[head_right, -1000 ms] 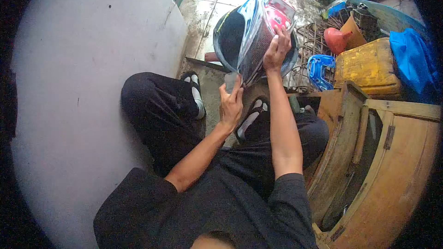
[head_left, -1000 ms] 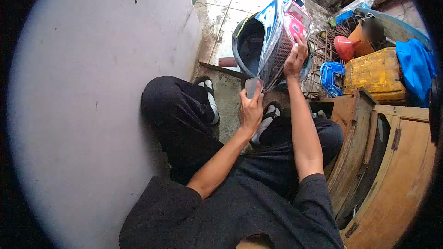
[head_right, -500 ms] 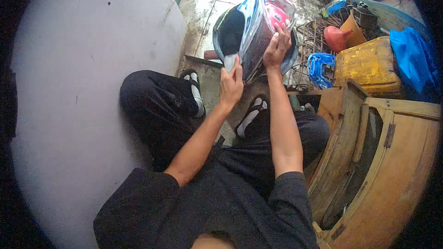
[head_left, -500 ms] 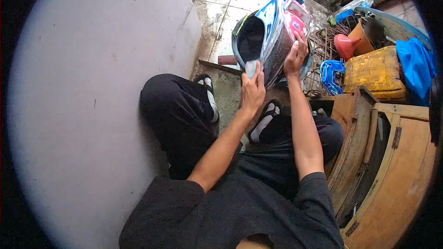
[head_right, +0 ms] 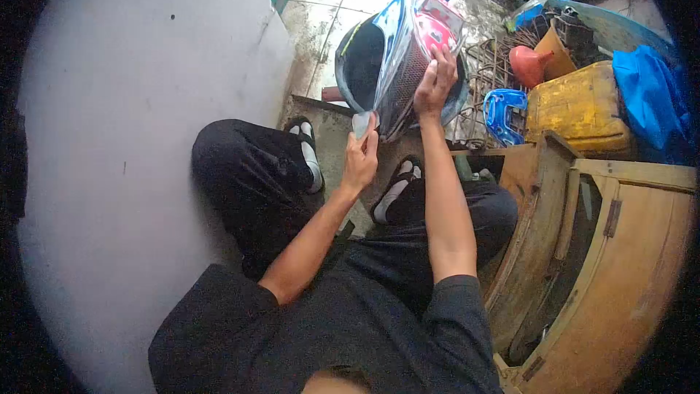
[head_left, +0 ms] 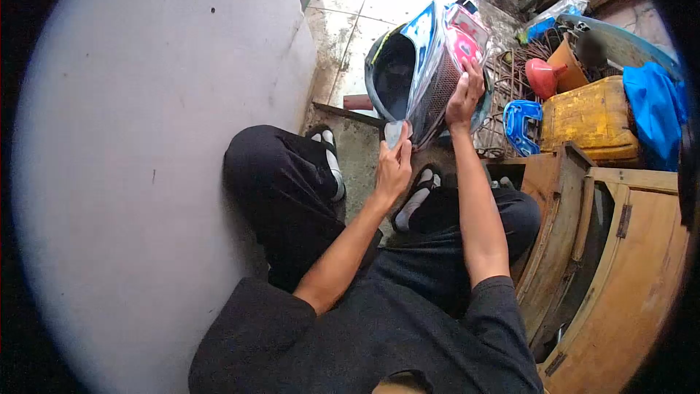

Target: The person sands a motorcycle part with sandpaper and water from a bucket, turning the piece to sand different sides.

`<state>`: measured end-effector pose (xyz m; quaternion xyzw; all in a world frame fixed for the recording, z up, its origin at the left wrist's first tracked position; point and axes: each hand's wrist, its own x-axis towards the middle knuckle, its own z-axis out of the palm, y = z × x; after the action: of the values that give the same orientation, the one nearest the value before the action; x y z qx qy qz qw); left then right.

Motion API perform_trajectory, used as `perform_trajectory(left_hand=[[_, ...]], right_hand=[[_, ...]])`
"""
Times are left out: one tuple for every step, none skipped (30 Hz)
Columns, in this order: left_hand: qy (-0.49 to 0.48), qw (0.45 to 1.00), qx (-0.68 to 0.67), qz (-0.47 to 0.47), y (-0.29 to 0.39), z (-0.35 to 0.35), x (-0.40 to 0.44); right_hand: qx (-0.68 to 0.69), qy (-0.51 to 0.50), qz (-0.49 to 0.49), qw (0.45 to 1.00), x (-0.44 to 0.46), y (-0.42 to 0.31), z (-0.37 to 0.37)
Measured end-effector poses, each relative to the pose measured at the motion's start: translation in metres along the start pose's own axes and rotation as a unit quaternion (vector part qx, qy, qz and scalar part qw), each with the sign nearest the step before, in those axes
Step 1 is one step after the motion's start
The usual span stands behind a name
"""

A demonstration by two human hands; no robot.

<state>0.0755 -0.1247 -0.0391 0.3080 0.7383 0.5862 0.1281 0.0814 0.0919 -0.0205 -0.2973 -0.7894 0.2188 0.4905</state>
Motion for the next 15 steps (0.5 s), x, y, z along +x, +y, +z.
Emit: perform_trajectory(left_hand=[[-0.002,1.0,0.0,0.0,-0.001,0.0,0.004],[-0.019,0.999,0.009,-0.039,-0.002,0.001,0.013],[-0.035,0.996,0.019,-0.078,0.003,-0.001,0.026],[-0.016,0.997,0.001,-0.069,0.003,0.005,0.036],[-0.016,0.997,-0.001,-0.074,0.002,0.005,0.028],[-0.016,0.998,-0.008,-0.063,0.0,0.006,0.022],[-0.017,0.999,-0.011,-0.046,-0.005,0.007,0.019],[-0.006,1.0,-0.01,-0.019,-0.013,0.007,0.006],[-0.007,1.0,-0.008,-0.018,-0.012,0.004,0.004],[-0.02,0.999,-0.006,-0.025,-0.012,0.001,0.002],[-0.033,0.999,-0.004,-0.03,-0.013,0.002,0.002],[-0.016,0.999,0.032,-0.019,-0.019,0.007,0.013],[-0.037,0.996,0.031,-0.08,-0.006,0.003,0.027],[-0.02,0.998,0.02,-0.056,-0.004,0.004,0.032],[0.0,0.999,0.008,-0.034,-0.003,0.006,0.03]], right_hand=[[-0.001,0.001,0.001,1.0,0.0,0.0,-0.001],[-0.001,-0.002,0.008,1.0,0.0,0.001,-0.001],[-0.001,-0.006,0.015,1.0,-0.001,-0.001,-0.001],[-0.004,-0.008,0.017,1.0,-0.004,-0.001,-0.002],[-0.002,-0.011,0.014,1.0,-0.006,-0.001,-0.004],[0.004,-0.01,0.006,1.0,-0.001,-0.002,-0.003],[0.007,-0.006,0.003,1.0,0.002,0.0,0.0],[0.003,-0.007,-0.007,1.0,0.002,0.002,0.0],[-0.004,-0.01,-0.014,1.0,0.0,-0.001,-0.002],[-0.003,-0.011,0.004,1.0,-0.001,-0.002,-0.002],[-0.005,-0.008,0.004,1.0,0.0,-0.001,-0.003],[-0.006,-0.005,0.0,1.0,0.001,0.0,-0.001],[-0.007,-0.004,0.0,1.0,0.0,0.0,-0.001],[0.005,-0.007,0.006,1.0,-0.001,0.0,-0.001],[0.007,-0.004,0.014,1.0,-0.002,0.0,-0.002]])
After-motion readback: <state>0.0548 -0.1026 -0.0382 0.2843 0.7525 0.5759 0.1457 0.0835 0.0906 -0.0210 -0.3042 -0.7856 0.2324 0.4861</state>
